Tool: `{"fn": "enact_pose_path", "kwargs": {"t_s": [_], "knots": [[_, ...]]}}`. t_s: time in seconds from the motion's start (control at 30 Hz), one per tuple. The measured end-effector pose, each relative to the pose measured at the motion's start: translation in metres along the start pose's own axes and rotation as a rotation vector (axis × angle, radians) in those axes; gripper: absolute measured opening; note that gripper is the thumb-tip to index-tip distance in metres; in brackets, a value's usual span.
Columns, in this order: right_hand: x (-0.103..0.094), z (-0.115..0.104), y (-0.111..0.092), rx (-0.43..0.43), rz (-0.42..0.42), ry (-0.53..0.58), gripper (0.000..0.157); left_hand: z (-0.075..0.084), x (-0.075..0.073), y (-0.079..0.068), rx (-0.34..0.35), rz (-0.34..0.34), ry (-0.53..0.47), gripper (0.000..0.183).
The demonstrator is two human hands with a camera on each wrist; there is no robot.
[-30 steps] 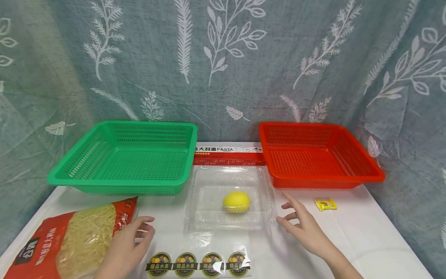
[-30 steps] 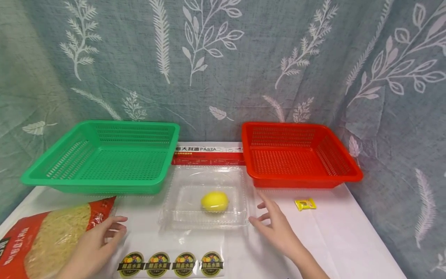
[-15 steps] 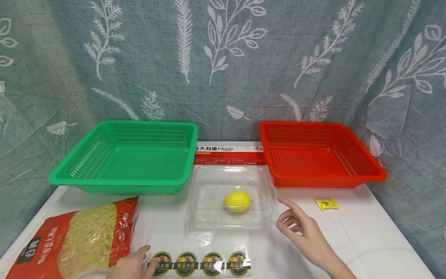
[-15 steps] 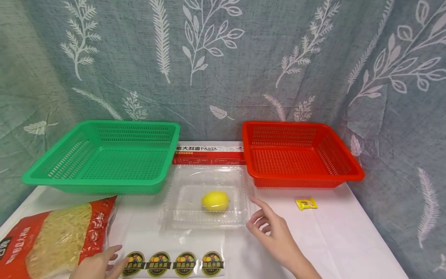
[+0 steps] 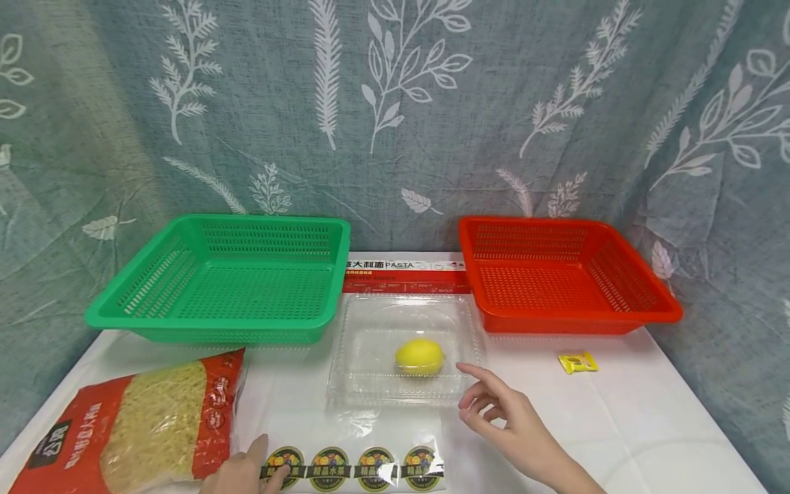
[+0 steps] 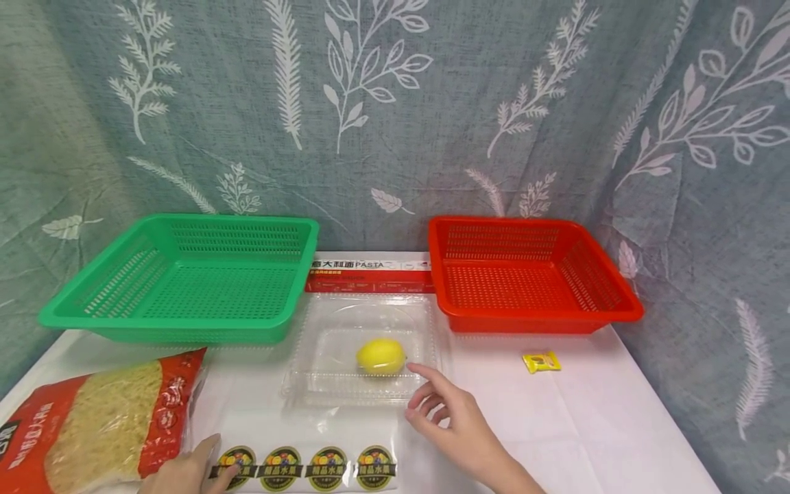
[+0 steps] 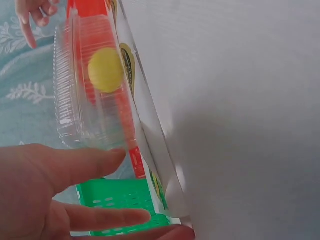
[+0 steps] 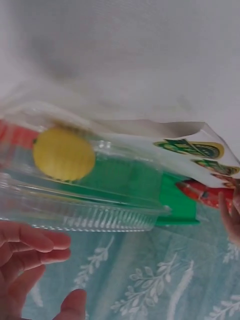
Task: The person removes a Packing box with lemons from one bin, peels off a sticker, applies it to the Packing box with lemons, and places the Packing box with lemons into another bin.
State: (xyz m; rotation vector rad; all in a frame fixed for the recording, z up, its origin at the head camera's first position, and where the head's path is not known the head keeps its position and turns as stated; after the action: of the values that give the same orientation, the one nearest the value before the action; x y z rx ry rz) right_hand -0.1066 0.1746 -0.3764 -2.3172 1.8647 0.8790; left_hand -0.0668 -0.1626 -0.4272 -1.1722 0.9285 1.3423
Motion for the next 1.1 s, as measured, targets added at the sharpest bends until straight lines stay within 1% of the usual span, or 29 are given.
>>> {"fn": "enact_pose_path", "kwargs": {"t_s": [0.13,0.27,0.37,0.43,0.5,0.57,0.67,0.73,0.8,0.9,0.97,1.03,1.1], "knots": [[0.006,-0.002,0.002,-0.007,-0.067,0.004,0.046,0.000,0.000,0.001,-0.009,-0.005,-0.034,0.053],[0.013,-0.004,0.004,-0.055,-0.127,0.008,0.046,-0.004,0.004,0.003,0.006,0.011,-0.094,0.050],[0.019,-0.004,0.006,-0.054,-0.169,0.022,0.046,-0.009,0.008,0.007,0.002,-0.039,-0.146,0.052],[0.023,-0.004,0.008,-0.039,-0.193,0.034,0.047,-0.010,0.009,0.010,-0.006,-0.082,-0.180,0.054],[0.027,-0.003,0.009,-0.022,-0.211,0.041,0.047,-0.009,0.008,0.010,-0.011,-0.104,-0.230,0.056],[0.030,-0.003,0.010,-0.017,-0.226,0.047,0.047,-0.006,0.003,0.008,-0.019,-0.102,-0.300,0.054],[0.033,-0.002,0.012,-0.004,-0.256,0.062,0.046,-0.001,-0.002,0.006,-0.033,-0.093,-0.438,0.051],[0.036,-0.003,0.012,0.000,-0.279,0.074,0.045,-0.002,-0.003,0.005,-0.010,-0.109,-0.539,0.052],[0.038,-0.003,0.013,0.006,-0.298,0.079,0.044,-0.004,-0.001,0.005,0.017,-0.160,-0.640,0.054],[0.042,-0.005,0.014,0.010,-0.323,0.089,0.043,-0.007,0.000,0.006,0.060,-0.290,-0.785,0.062],[0.044,-0.007,0.014,0.012,-0.341,0.096,0.042,-0.005,0.001,0.006,0.045,-0.374,-0.846,0.068],[0.047,-0.008,0.015,0.012,-0.357,0.101,0.041,-0.004,0.001,0.006,0.049,-0.421,-0.892,0.071],[0.050,-0.008,0.015,0.003,-0.370,0.101,0.041,-0.003,0.001,0.005,0.051,-0.446,-0.920,0.073]]}}
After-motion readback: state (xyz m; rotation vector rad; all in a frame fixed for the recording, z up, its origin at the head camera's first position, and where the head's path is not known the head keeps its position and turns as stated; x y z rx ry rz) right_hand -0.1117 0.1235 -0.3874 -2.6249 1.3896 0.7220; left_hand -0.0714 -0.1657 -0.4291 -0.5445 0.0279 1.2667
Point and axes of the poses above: each hand's wrist, its own y-axis towards the middle knuckle, its own x-axis out of the palm, z = x × y, the point moved 1 cm from there along y, towards the middle knuckle, and after that the axes turned 8 degrees about z, right-handed, at the moved point
